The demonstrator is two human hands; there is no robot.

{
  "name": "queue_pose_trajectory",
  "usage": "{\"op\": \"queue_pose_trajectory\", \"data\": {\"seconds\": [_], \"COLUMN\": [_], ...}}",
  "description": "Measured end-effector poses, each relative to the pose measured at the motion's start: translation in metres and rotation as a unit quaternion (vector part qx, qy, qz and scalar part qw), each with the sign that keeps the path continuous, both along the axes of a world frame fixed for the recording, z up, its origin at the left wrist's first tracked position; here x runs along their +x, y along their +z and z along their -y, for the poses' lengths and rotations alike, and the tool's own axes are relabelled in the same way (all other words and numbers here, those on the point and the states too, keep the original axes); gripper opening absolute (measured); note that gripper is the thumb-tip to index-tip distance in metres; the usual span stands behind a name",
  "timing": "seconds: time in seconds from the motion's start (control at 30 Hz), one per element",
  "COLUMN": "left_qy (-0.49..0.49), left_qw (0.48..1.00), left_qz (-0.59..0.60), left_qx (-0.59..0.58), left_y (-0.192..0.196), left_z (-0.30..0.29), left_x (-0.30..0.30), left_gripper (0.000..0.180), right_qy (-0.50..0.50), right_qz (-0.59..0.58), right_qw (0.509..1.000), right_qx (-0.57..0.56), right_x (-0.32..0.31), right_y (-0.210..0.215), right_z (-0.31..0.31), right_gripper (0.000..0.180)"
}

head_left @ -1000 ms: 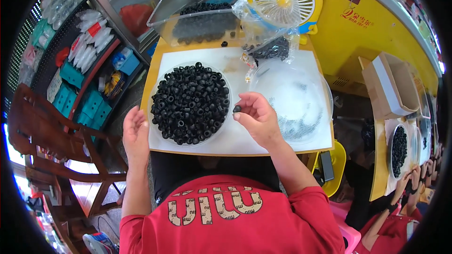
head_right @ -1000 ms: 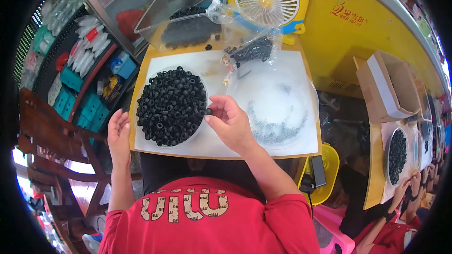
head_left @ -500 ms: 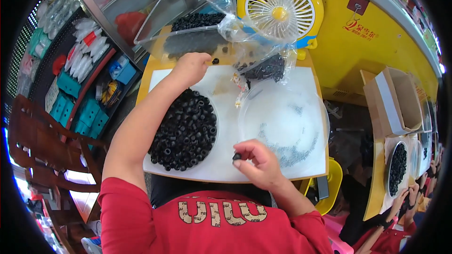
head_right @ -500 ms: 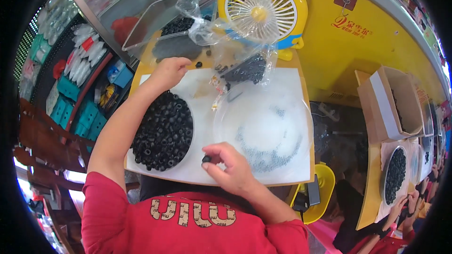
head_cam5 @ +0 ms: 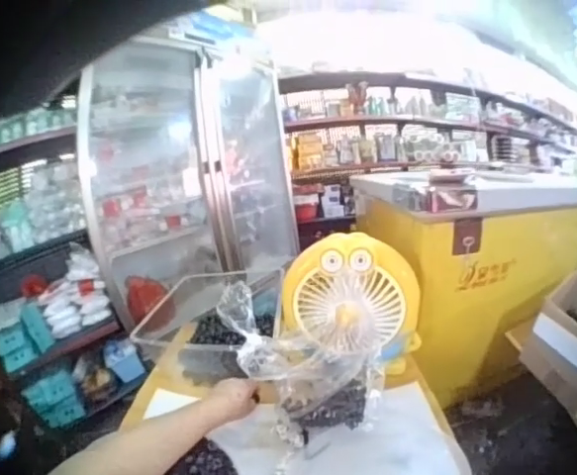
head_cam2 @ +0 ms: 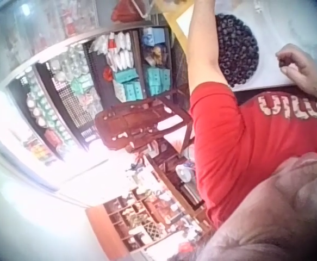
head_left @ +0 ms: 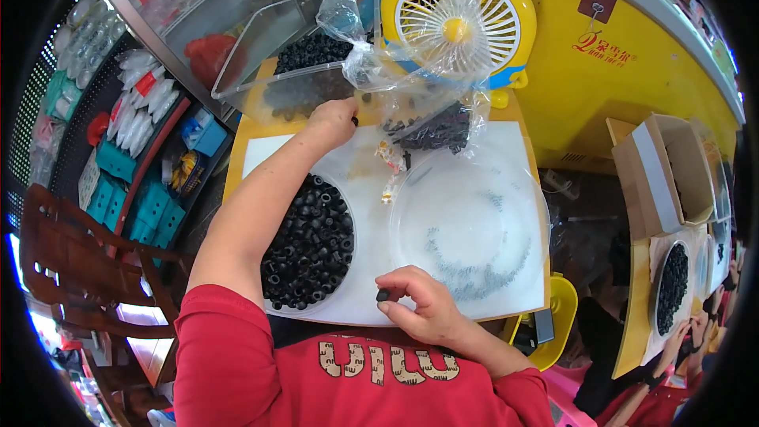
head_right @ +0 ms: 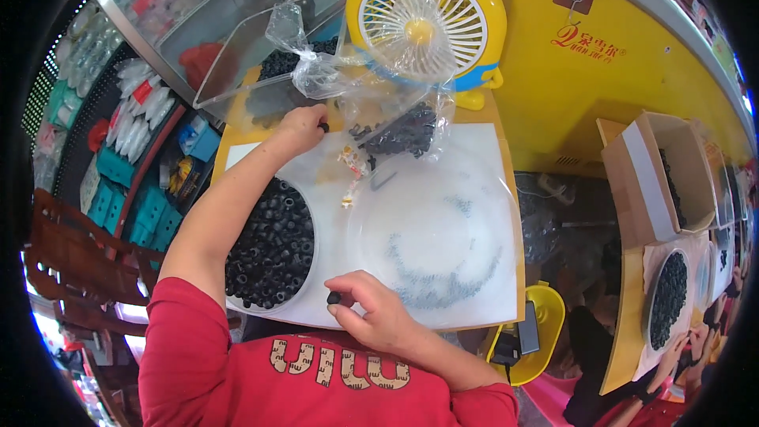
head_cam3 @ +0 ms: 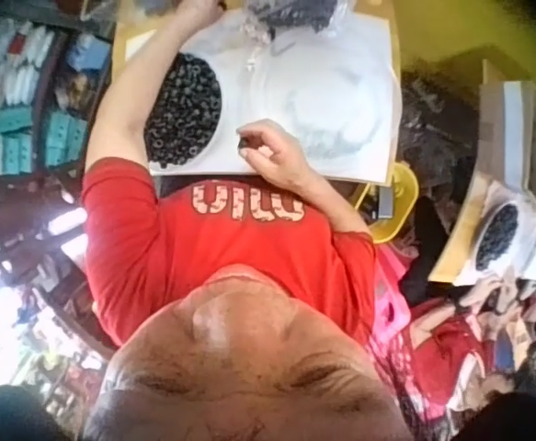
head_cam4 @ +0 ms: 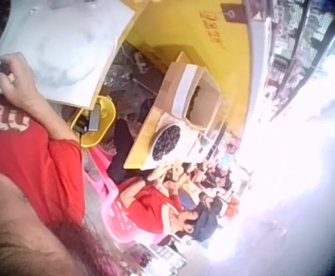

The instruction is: The person pours black plastic pieces from a clear container into a plastic tray. The person then picks up small pins and presses them into the black plastic pieces by hand.

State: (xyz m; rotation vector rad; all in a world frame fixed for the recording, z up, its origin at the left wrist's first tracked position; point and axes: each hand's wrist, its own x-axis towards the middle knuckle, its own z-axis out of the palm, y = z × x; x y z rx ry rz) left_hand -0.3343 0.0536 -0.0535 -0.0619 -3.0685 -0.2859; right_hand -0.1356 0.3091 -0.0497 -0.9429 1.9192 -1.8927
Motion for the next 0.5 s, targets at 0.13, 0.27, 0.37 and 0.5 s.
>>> {"op": "queue_pose_trajectory", "data": {"seconds": [0.13, 0.27, 0.37, 0.5], "left_qy": [-0.015, -0.043, -0.013, -0.029], "left_qw": [0.999, 0.994, 0.936, 0.78], "left_qz": [-0.007, -0.024, 0.02, 0.103], "left_qx": [0.031, 0.101, 0.351, 0.617], "left_y": [0.006, 0.033, 0.07, 0.104], "left_z": [0.007, 0.013, 0.006, 0.009], "left_x": [0.011, 0.04, 0.09, 0.163], "left_gripper": [0.022, 0.026, 0.026, 0.026], "right_qy": [-0.012, -0.034, -0.043, -0.061], "right_qz": [-0.005, -0.027, -0.02, 0.01], "right_qw": [1.0, 0.998, 0.997, 0.996], "right_qx": [0.014, 0.044, 0.057, 0.07], "right_x": [0.006, 0.012, 0.013, 0.018], "right_y": [0.001, 0.001, -0.006, -0.01], "right_z": [0.005, 0.012, 0.012, 0.015], "right_gripper": [0.027, 0.028, 0.029, 0.031]}}
